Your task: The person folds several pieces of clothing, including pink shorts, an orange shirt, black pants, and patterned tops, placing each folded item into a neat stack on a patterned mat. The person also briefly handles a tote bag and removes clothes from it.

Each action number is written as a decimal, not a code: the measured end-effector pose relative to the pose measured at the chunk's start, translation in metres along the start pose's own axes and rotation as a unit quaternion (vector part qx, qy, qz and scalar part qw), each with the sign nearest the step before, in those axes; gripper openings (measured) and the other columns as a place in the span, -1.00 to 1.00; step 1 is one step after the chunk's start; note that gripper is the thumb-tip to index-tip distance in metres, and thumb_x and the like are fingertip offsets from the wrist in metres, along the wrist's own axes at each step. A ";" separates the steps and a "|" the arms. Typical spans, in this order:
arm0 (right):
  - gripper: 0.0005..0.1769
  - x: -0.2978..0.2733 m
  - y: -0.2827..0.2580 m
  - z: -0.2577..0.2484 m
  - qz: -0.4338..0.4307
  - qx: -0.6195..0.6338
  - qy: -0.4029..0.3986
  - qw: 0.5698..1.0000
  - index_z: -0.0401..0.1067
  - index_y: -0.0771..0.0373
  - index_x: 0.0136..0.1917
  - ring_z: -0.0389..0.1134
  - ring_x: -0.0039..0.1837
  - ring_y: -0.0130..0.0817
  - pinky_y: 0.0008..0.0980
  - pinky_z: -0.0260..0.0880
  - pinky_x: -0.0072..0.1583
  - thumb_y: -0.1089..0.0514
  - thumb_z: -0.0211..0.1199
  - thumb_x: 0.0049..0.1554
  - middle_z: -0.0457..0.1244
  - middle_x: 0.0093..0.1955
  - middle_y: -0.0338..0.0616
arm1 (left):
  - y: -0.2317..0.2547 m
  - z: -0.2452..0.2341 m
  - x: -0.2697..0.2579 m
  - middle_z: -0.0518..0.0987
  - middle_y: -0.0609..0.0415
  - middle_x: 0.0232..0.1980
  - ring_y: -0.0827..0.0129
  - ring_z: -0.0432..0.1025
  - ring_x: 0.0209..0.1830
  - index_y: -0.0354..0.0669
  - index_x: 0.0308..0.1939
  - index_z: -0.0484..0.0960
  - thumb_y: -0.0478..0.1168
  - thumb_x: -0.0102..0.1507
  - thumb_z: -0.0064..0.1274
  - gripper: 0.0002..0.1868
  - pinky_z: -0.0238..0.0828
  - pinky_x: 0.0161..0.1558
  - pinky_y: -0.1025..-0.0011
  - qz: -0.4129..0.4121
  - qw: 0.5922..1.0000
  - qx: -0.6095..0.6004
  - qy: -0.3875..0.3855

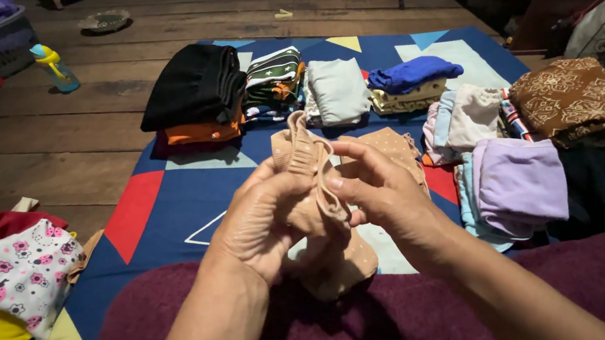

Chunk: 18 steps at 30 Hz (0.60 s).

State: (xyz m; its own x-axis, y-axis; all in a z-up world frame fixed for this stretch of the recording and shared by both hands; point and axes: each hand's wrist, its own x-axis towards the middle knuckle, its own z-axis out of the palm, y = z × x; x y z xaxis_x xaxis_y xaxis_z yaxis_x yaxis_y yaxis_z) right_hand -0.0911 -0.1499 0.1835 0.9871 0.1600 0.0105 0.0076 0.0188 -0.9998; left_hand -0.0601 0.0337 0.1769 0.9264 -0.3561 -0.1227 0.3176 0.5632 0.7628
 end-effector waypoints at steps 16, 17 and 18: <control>-0.54 0.018 0.016 -0.027 -0.020 -0.109 0.049 0.993 0.44 0.08 0.21 0.39 0.02 -0.44 -0.40 0.43 0.04 0.23 0.25 0.00 0.39 -0.01 -0.27 | 0.037 0.003 0.007 0.68 0.06 -0.16 0.42 0.56 -0.21 -0.22 0.01 0.67 -0.38 0.02 0.12 -0.56 0.56 -0.12 0.45 0.026 0.986 0.160 -0.027; -0.43 0.019 0.012 -0.029 -0.019 -0.076 0.037 0.996 0.37 -0.04 0.27 0.38 0.05 -0.47 -0.38 0.42 0.03 0.25 0.25 -0.03 0.38 0.05 -0.35 | 0.040 0.008 0.008 0.69 0.06 -0.17 0.41 0.57 -0.22 -0.21 0.01 0.67 -0.37 0.00 0.11 -0.54 0.57 -0.13 0.45 0.014 0.982 0.182 -0.035; -0.31 0.021 0.007 -0.031 -0.017 -0.044 0.025 0.999 0.30 -0.16 0.33 0.37 0.08 -0.49 -0.37 0.41 0.02 0.27 0.26 -0.05 0.37 0.10 -0.44 | 0.043 0.014 0.009 0.69 0.06 -0.17 0.41 0.57 -0.22 -0.19 0.01 0.67 -0.37 -0.02 0.10 -0.52 0.57 -0.14 0.44 0.002 0.978 0.205 -0.044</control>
State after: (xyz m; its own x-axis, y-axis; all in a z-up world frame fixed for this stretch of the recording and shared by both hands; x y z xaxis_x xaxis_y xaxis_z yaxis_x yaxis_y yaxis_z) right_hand -0.0652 -0.1769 0.1763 0.9927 0.1113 0.0459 0.0532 -0.0635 -0.9966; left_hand -0.0408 0.0444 0.2169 0.9009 -0.4269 -0.0786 0.1898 0.2243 0.9559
